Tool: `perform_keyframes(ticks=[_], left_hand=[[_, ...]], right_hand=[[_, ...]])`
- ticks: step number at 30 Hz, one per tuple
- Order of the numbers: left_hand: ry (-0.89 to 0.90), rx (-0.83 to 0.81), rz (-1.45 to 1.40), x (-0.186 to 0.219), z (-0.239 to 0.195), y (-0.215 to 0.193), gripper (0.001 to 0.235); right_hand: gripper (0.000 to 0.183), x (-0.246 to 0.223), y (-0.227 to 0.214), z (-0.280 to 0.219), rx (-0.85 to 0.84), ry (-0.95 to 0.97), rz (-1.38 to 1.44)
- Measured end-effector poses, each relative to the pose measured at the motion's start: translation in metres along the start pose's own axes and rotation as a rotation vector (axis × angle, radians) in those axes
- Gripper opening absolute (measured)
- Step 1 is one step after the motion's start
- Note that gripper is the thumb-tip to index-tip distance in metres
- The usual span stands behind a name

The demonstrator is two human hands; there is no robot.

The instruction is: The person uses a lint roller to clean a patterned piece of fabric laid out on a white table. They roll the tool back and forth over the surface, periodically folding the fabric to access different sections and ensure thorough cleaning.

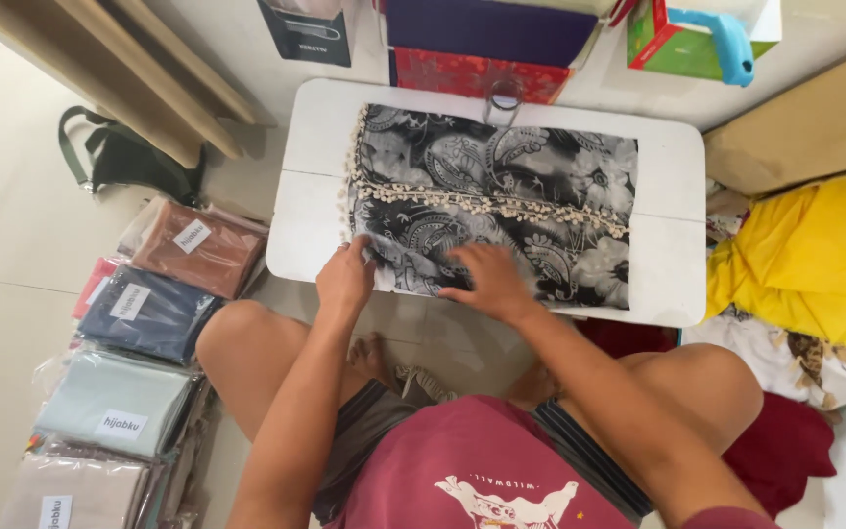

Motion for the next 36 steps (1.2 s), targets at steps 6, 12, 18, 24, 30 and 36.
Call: perform_keyframes(ticks=[6,12,18,24,30,36], left_hand=[[0.177,0.114,-0.355,0.002,0.002,-0.008,0.064],[0.138,0.286,-0.442,-0.024,0.010,0.007,0.032],[0.361,0.351,-0.134,-0.007,0.011,0.018,0.032],[0.409,0.360,0.087,0.003,0.020,0.021,0.057],[0.224,0.225,-0.140,-0.015,0.029,0.011,0.017],[-0.045,0.040,-0.163,-0.056,0.030,0.027,0.025]], right_hand=[[0.096,-0.020,0.073,0.077,0.098,0.009,0.027],[0.037,0.031,0.098,0.127,0.064,0.301,0.229],[0.040,0.089,0.078,0.131,0.274,0.393,0.550],[0.031,0.139,0.094,0.127,0.401,0.433,0.727],[0.029,0.117,0.093,0.120,0.374,0.476,0.750],[0.031,0.097,0.098,0.112,0.307,0.466,0.592]])
Point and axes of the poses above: each hand's wrist, its own z-axis towards the middle knuckle, its own y-axis out of the palm, x = y × z, the point moved 6 cm from there along z, towards the middle knuckle, and after that the axes turned 14 degrees about z, right-handed, at the moved point
